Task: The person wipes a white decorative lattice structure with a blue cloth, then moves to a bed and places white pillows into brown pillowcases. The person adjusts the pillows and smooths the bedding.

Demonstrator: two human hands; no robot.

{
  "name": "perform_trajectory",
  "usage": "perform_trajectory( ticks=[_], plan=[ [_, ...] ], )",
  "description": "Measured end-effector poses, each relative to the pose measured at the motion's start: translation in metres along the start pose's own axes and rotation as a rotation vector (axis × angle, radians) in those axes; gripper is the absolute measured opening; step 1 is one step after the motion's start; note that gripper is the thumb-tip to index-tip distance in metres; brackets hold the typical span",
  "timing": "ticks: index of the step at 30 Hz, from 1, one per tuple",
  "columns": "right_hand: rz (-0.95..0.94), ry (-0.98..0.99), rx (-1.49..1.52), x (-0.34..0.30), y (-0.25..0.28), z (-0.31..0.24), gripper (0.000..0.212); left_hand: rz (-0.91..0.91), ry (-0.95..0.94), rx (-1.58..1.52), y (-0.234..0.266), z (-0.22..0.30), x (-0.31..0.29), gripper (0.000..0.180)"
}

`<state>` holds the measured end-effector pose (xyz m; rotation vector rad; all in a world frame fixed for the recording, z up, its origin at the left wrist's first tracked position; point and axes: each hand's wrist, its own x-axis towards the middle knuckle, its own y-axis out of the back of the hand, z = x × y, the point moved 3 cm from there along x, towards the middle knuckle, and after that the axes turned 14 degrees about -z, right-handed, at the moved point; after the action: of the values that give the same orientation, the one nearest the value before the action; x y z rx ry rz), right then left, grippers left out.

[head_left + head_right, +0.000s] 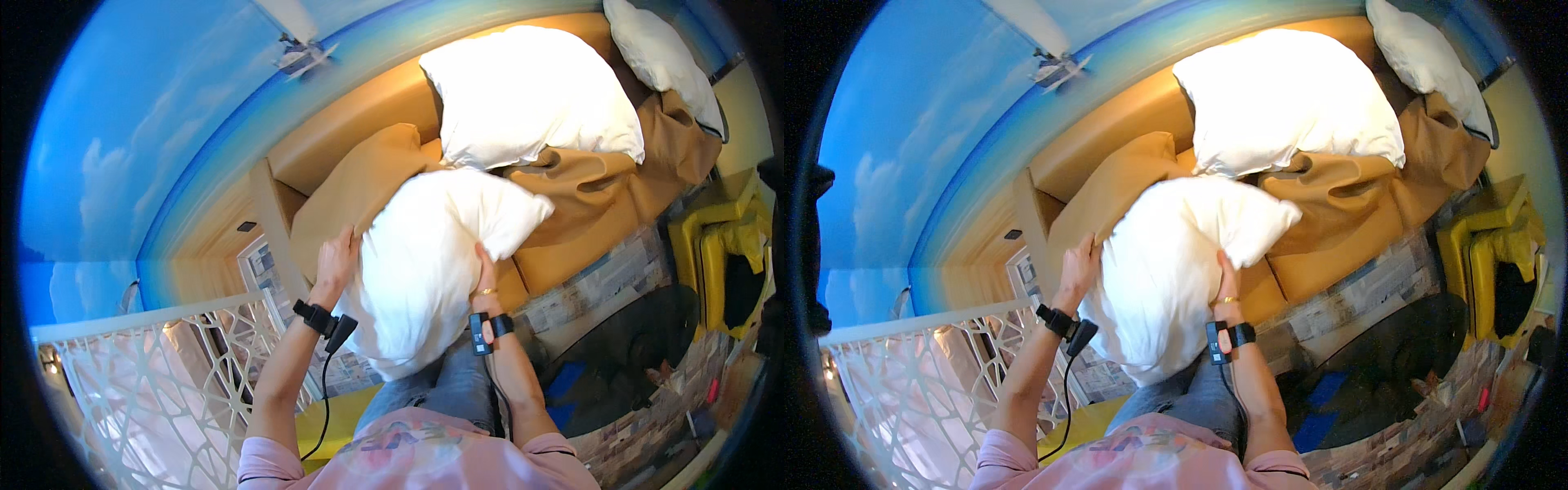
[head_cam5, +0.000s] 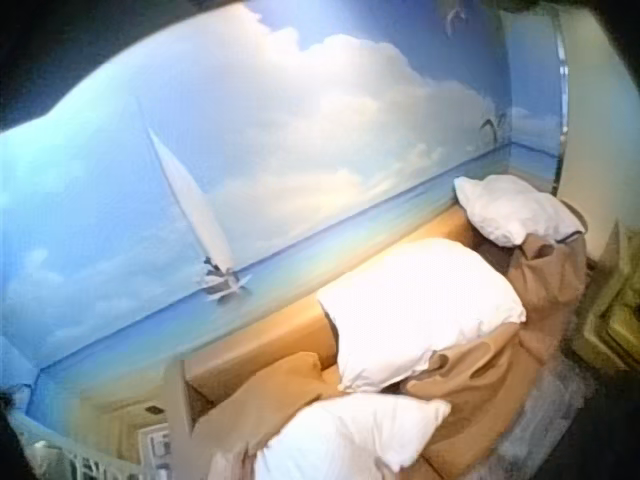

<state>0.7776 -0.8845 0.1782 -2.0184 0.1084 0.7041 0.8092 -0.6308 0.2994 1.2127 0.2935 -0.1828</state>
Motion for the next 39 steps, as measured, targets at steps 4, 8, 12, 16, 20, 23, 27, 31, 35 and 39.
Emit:
perform_trajectory(
  ticks=[4,8,12,16,20,23,27,31,35,39],
  plan=[
    [-0.14,0.192,-0.047,-0.019,-0.101,-0.069,0.041,0.194,-0.04,-0.235,0.036,0.011,-0.011,0.017],
    [-0.347,0.355,-0.255,-0.039,-0.164,-0.106,0.041,0.15,-0.055,-0.527,0.048,0.023,-0.038,0.023],
    [-0.535,0.482,-0.777,-0.091,-0.23,-0.115,0.035,0.014,-0.087,-0.7,0.023,0.017,-0.074,0.035],
    [-0.849,0.668,-1.303,-0.116,-0.239,-0.09,0.036,0.024,-0.255,-0.758,-0.031,0.003,-0.099,0.043],
    [-1.114,0.669,-1.78,-0.105,-0.187,-0.045,0.045,-0.181,-0.005,-1.195,-0.109,-0.033,-0.113,0.047],
    [-1.152,0.491,-1.95,-0.089,-0.113,-0.011,0.041,-0.211,0.162,-1.596,-0.154,-0.056,-0.133,0.048],
    [-0.979,0.025,-1.927,-0.086,-0.009,0.01,0.042,-0.445,0.226,-1.698,-0.187,-0.113,-0.147,0.046],
    [-1.162,-0.216,-2.177,-0.11,0.006,0.041,0.06,-0.375,0.368,-0.832,-0.19,-0.151,-0.15,0.035],
    [-1.181,-0.296,-2.258,-0.122,0.021,0.064,0.077,0.144,0.204,-0.517,-0.051,-0.077,-0.138,0.021],
    [-1.217,-0.677,-2.212,-0.13,0.003,0.07,0.065,0.149,-0.147,-0.479,-0.01,-0.036,-0.1,0.014]
  ],
)
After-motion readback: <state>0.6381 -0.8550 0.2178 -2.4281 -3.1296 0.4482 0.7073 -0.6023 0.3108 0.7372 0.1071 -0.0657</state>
